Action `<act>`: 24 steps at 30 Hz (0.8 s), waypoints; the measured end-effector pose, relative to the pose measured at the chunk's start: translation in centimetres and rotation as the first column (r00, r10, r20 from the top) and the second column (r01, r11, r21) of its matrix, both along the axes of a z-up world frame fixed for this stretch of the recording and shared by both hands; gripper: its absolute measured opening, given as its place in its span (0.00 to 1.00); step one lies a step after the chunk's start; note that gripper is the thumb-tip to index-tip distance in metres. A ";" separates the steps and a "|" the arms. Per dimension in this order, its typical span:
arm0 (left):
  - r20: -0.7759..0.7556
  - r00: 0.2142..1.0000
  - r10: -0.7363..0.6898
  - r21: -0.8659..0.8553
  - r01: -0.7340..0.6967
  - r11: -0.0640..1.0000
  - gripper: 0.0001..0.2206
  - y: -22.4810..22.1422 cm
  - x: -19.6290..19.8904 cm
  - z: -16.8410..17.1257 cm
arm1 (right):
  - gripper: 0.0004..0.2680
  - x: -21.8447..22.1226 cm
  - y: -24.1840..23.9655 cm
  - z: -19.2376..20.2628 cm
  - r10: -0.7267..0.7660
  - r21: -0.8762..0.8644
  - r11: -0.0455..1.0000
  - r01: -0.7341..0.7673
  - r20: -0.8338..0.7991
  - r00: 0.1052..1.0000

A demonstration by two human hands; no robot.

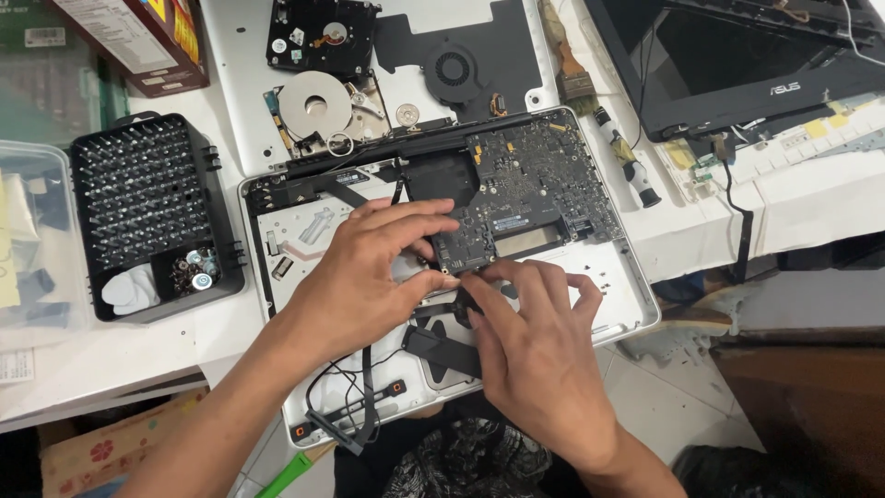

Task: Carefully aligning and seating a motherboard into a laptop chassis during reassembly.

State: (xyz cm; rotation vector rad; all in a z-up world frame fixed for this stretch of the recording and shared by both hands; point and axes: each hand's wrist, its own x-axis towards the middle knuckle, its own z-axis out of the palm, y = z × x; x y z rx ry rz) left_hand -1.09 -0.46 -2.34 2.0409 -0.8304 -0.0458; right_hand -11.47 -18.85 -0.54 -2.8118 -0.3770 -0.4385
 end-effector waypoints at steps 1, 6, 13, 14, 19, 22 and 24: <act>0.000 1.000 -0.001 0.000 0.001 1.000 0.21 0.0 0.0 0.0 | 0.12 0.0 0.0 0.0 -0.001 0.000 1.000 0.001 0.000 1.000; -0.044 0.997 -0.062 0.083 0.065 0.994 0.21 0.1 0.1 0.4 | 0.12 -0.1 -0.2 -0.2 -0.007 -0.003 1.000 0.007 0.013 1.000; -0.102 0.990 -0.102 0.156 0.117 0.981 0.19 0.2 0.0 1.1 | 0.11 -0.2 -0.1 0.3 0.008 0.007 1.000 -0.008 0.050 0.999; -0.067 0.991 -0.115 0.169 0.125 0.978 0.19 0.2 0.0 1.1 | 0.11 -0.3 -0.1 0.2 0.009 0.001 1.000 -0.009 0.054 0.999; 0.011 0.990 -0.141 0.248 0.134 0.960 0.20 0.0 -0.4 1.3 | 0.10 -0.5 -0.1 0.1 0.003 -0.011 1.000 -0.003 0.051 0.999; 0.056 0.989 -0.136 0.249 0.119 0.961 0.20 -0.1 -0.6 1.4 | 0.11 -0.5 -0.1 0.2 0.003 -0.011 1.000 -0.003 0.040 0.999; 0.063 0.990 -0.124 0.258 0.104 0.960 0.20 -0.1 -0.8 1.6 | 0.10 -0.5 -0.1 0.2 0.006 -0.010 1.000 -0.005 0.041 0.999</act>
